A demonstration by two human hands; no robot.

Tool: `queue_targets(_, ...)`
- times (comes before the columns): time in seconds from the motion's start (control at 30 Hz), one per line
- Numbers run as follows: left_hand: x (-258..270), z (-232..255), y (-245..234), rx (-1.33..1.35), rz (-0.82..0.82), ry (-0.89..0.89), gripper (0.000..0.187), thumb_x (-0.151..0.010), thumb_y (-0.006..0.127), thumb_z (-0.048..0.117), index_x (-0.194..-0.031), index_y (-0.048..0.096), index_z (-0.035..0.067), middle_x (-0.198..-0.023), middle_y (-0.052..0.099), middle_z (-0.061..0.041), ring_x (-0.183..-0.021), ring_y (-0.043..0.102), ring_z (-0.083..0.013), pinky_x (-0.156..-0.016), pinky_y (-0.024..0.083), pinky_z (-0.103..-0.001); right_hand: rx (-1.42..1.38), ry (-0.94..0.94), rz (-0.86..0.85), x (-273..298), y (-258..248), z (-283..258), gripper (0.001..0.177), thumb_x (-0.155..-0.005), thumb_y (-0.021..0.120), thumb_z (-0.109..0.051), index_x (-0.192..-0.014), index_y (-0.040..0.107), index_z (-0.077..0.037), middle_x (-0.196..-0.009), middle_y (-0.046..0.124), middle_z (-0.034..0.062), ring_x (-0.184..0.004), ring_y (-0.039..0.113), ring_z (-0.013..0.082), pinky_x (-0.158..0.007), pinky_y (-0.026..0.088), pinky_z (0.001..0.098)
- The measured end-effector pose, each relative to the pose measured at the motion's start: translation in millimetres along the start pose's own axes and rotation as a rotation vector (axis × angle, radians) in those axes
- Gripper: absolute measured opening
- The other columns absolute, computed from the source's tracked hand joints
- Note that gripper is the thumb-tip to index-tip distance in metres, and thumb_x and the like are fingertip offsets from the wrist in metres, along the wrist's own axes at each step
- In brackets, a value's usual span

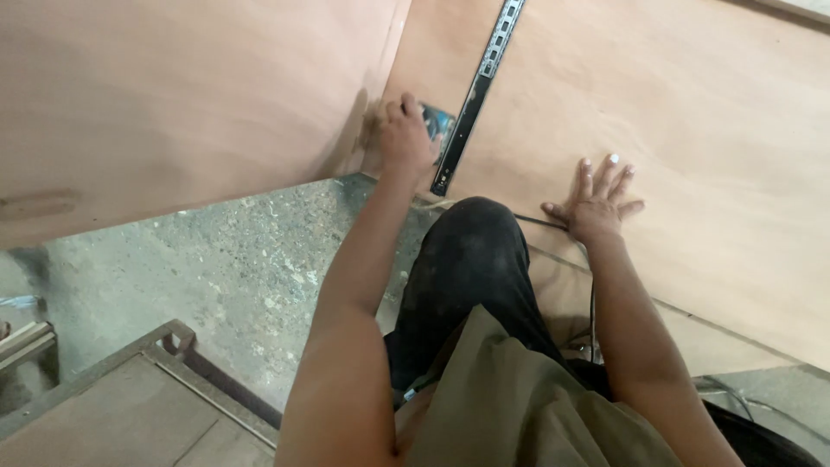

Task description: The person uses an electric sander to smooth the edges and surfaces of a wooden furniture piece. They move the sander along the side panels and the top edge, occasionally adjusting their position to reach different areas.

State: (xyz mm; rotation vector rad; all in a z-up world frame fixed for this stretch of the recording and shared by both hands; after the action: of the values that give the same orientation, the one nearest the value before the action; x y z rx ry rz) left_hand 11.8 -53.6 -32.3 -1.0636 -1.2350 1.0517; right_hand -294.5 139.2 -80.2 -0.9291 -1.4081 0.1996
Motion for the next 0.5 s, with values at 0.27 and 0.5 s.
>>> queue_targets(0.27, 48, -14, -18, 0.053, -0.094, 0.068, 0.091, -0.08, 0.082, 0.042, -0.142, 0.036, -0.007, -0.115, 0.052, -0.027, -0.093, 0.067, -0.0457, -0.08, 0.061, -0.051, -0.019, 0.044, -0.048, -5, 2, 3, 0.106, -0.089, 0.053, -0.071, -0.167, -0.004, -0.027, -0.171, -0.023, 0.0134, -0.152, -0.027, 0.0456, -0.11, 0.0, 0.0853)
queue_targets(0.5, -60, 28, 5, -0.033, 0.076, 0.136, 0.1, -0.068, 0.09, 0.048, -0.139, 0.041, -0.003, -0.11, 0.051, -0.019, -0.087, 0.068, -0.042, -0.068, 0.063, -0.048, -0.005, 0.05, -0.067, -13, 7, 5, 0.108, -0.088, 0.053, -0.074, -0.167, -0.005, -0.028, -0.171, -0.022, 0.0137, -0.153, -0.025, 0.0463, -0.109, 0.0, 0.0864)
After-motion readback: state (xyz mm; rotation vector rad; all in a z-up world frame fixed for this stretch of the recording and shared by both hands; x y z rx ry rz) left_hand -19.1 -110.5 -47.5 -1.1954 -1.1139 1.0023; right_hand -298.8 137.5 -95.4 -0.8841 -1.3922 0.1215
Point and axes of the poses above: each hand's wrist, its own x-axis away from the middle knuckle, its own y-axis out of the palm, z = x × y, the point moved 8 cm from there along -x, towards the middle knuckle
